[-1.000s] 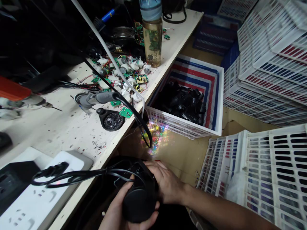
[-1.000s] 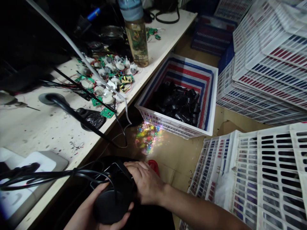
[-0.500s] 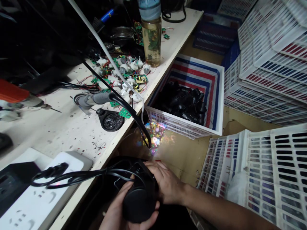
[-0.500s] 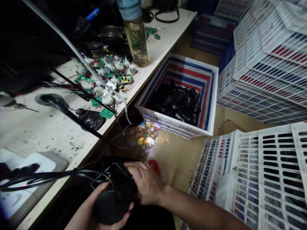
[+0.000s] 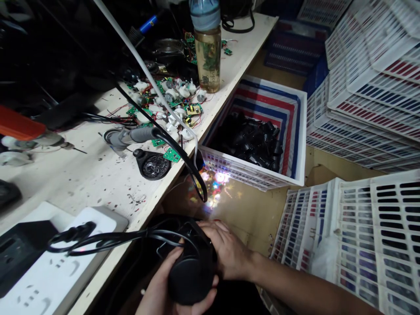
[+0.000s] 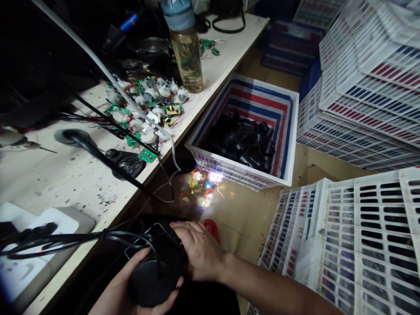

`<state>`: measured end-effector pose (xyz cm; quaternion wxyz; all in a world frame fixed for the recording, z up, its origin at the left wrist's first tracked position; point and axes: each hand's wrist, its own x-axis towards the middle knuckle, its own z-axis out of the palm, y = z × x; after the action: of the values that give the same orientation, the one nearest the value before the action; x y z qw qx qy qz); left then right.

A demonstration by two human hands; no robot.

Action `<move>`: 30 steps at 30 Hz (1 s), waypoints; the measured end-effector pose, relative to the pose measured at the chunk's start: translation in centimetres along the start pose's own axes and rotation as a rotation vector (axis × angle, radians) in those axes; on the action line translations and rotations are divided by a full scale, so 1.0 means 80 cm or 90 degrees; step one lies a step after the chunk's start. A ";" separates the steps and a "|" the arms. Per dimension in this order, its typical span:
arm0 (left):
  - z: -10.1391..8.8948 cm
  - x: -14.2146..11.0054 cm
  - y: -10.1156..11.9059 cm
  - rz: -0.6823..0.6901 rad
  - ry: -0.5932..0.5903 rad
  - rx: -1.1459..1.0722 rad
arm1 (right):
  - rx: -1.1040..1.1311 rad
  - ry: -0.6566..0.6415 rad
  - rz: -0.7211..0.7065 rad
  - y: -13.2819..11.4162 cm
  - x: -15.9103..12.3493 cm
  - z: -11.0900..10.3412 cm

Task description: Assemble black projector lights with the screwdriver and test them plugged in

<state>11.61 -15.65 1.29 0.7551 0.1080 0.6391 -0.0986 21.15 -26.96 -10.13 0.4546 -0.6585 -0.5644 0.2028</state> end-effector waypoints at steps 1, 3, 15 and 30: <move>0.001 -0.001 0.000 0.003 -0.003 -0.001 | -0.001 0.000 -0.001 -0.001 0.000 0.000; 0.001 -0.002 -0.001 0.010 -0.004 -0.001 | -0.005 0.003 0.001 -0.002 0.001 -0.001; -0.011 0.005 -0.004 0.029 0.027 -0.023 | -0.007 0.002 0.000 -0.002 0.001 0.000; -0.008 -0.003 -0.010 -0.006 -0.042 -0.039 | -0.026 0.018 -0.014 -0.011 -0.003 -0.007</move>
<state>10.76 -16.25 1.37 0.7784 0.0785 0.6170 -0.0858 21.02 -27.40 -9.20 0.4512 -0.6641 -0.5693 0.1772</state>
